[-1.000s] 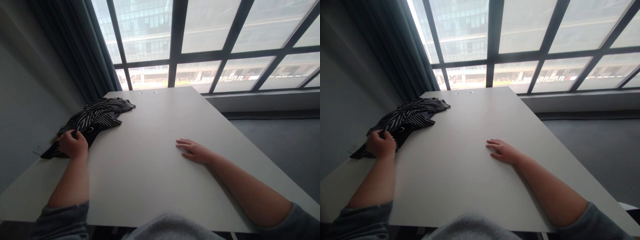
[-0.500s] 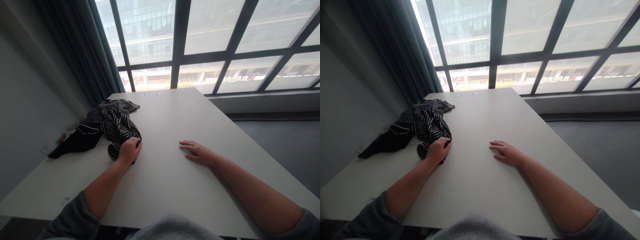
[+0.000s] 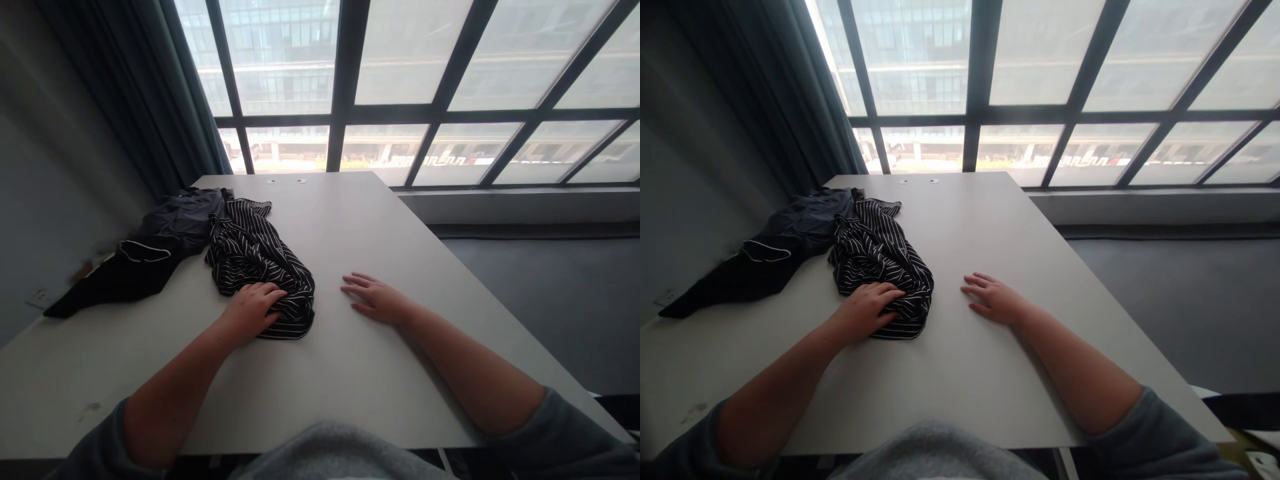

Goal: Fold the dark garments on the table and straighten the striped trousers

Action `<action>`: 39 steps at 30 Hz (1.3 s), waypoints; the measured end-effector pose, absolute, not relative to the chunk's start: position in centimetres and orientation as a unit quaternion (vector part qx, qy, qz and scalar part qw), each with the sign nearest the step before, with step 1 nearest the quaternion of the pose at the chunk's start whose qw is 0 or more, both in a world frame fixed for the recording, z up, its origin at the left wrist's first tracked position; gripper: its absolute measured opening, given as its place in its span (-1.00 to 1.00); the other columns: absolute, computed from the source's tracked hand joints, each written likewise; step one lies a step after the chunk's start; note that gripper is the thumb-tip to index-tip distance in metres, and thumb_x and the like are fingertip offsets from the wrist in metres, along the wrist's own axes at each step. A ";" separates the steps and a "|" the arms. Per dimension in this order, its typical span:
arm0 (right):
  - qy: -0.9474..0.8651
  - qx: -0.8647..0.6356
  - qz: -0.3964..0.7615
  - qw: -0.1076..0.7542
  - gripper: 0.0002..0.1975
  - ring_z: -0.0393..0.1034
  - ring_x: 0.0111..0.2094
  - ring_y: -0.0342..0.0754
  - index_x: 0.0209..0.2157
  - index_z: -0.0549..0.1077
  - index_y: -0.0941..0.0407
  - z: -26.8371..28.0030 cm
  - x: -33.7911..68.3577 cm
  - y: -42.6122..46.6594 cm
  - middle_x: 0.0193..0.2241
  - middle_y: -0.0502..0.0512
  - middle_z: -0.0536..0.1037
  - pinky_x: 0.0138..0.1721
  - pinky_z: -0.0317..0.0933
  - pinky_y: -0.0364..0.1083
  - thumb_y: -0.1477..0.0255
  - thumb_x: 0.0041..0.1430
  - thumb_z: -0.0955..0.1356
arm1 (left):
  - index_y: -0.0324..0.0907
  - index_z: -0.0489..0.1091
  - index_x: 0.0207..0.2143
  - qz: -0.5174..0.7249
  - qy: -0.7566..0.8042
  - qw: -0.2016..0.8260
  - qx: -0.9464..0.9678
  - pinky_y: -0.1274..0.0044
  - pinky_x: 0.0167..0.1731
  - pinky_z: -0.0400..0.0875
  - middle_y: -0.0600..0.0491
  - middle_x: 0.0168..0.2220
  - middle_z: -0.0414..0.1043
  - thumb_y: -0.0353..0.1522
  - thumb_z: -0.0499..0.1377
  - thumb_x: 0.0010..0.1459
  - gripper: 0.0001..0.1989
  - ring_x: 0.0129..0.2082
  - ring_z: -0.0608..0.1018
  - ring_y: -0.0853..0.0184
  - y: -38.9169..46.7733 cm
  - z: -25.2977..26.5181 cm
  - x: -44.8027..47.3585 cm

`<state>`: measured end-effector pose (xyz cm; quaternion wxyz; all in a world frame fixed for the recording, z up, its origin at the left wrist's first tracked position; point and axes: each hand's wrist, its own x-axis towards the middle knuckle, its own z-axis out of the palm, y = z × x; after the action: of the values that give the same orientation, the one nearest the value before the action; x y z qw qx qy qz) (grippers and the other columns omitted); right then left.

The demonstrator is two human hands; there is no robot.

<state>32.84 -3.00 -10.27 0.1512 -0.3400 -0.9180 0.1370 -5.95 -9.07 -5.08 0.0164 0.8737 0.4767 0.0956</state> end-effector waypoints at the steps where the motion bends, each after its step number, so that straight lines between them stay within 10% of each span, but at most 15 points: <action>1: -0.920 -0.345 0.117 0.147 -0.48 0.10 0.42 0.22 0.30 0.41 -0.04 -10.2 32.8 -3.1 0.38 0.17 0.28 0.40 0.09 0.28 0.18 0.37 0.35 | -0.06 0.50 0.13 0.079 0.497 0.003 0.864 0.20 0.12 0.39 -0.08 0.10 0.54 -0.30 0.30 0.22 -0.58 0.09 0.55 0.03 -8.9 -5.2 -6.4; 11: -0.935 -0.325 0.013 0.142 -0.55 0.01 0.44 0.31 0.25 0.45 -0.03 -8.8 30.0 -4.6 0.39 0.20 0.25 0.39 -0.04 0.40 0.20 0.39 0.35 | 0.01 0.50 0.03 0.076 0.527 0.019 0.846 0.38 -0.08 0.47 0.04 -0.03 0.60 -0.27 0.27 0.23 -0.69 -0.05 0.63 0.12 -9.2 -4.4 -6.8; 20: -0.819 -0.391 0.078 0.413 -0.71 0.43 0.01 0.14 0.07 0.46 -0.02 -4.5 22.7 -9.2 -0.04 0.15 0.59 0.07 0.38 0.16 0.43 0.35 0.32 | -0.03 0.49 -0.04 0.272 0.553 0.095 0.782 0.40 -0.16 0.52 0.04 -0.11 0.66 -0.25 0.21 0.30 -0.80 -0.14 0.68 0.16 -11.6 -4.8 0.4; 31: -0.884 -0.328 0.113 0.314 -0.34 0.35 0.10 0.21 0.28 0.33 -0.04 -7.3 22.1 -9.9 0.11 0.21 0.47 0.15 0.32 0.23 0.45 0.15 0.45 | -0.03 0.51 -0.06 0.324 0.512 0.167 0.778 0.47 -0.24 0.50 0.09 -0.24 0.63 -0.13 0.24 0.28 -0.74 -0.28 0.66 0.26 -11.6 -4.0 -1.4; 39: -0.831 -0.309 0.194 0.420 -0.79 0.47 -0.09 0.04 -0.09 0.56 -0.01 -6.9 22.0 -9.8 -0.15 0.11 0.59 0.01 0.40 0.08 0.47 0.34 0.31 | -0.05 0.50 -0.11 0.276 0.434 0.136 0.847 0.48 -0.18 0.49 0.09 -0.14 0.60 -0.28 0.30 0.24 -0.82 -0.18 0.64 0.26 -11.5 -4.7 -1.3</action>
<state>21.99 -9.79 -6.94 0.4203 -0.3088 -0.8309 0.1940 -1.35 -11.45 -4.65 0.1360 0.8468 0.4338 0.2760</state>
